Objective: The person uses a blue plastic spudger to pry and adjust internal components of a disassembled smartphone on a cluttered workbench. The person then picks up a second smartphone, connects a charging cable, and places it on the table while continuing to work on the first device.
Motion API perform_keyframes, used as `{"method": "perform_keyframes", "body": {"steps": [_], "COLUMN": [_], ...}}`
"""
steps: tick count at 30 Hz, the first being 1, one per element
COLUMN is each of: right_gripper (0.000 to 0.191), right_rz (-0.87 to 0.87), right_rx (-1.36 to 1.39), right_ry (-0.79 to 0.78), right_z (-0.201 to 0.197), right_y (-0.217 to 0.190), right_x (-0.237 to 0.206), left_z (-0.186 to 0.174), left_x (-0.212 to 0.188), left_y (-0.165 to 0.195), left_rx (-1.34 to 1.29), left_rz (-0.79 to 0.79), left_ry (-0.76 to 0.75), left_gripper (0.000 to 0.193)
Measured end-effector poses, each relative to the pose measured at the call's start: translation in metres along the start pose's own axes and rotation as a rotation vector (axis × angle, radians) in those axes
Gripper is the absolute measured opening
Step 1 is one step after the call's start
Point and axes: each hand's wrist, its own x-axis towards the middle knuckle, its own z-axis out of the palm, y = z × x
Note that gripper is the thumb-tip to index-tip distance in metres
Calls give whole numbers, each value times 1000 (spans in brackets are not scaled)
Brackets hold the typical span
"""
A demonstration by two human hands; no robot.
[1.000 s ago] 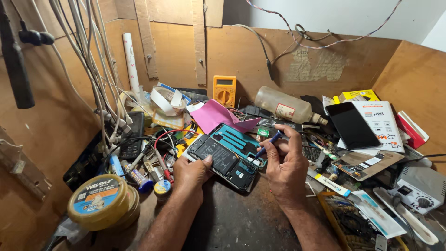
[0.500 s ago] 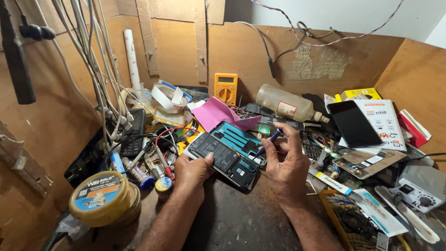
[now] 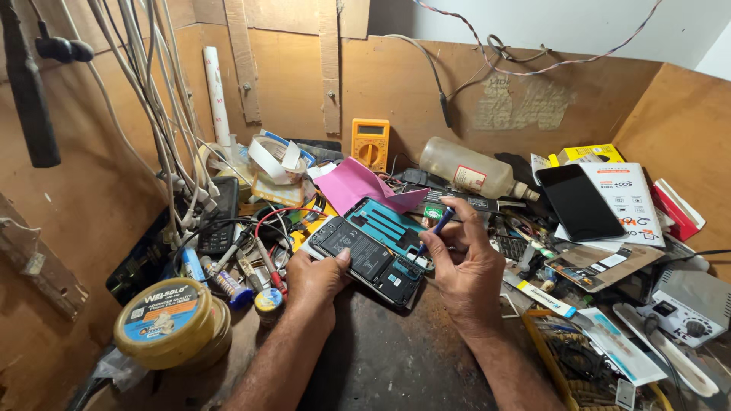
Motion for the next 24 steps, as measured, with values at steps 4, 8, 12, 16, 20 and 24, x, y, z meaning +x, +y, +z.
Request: {"method": "perform_keyframes", "body": {"steps": [4,8,12,16,20,24], "right_gripper": [56,57,56,60,61,62], "right_rz": [-34,-33,2,88,39,-32], "right_rx": [78,117,102,-54,27,61], "right_ry": [-52,-72,-67,-26,-30,-85], "right_z": [-1,-2,-1,0,1,0], "right_y": [8,11,8,2,1,3], "right_x": [2,5,4,3,4,6], "left_z": [-2,-2,-1,0,0,0], "left_x": [-1,-1,-1,-2,-3,-3], "left_y": [0,0,-1,0,1,1], "left_rx": [5,-3,-3,3,5,12], "left_rz": [-9,-5,7,18,18,6], "left_ry": [5,-1,-3,-17,-11,6], "left_gripper": [27,27,27,27,27,27]}}
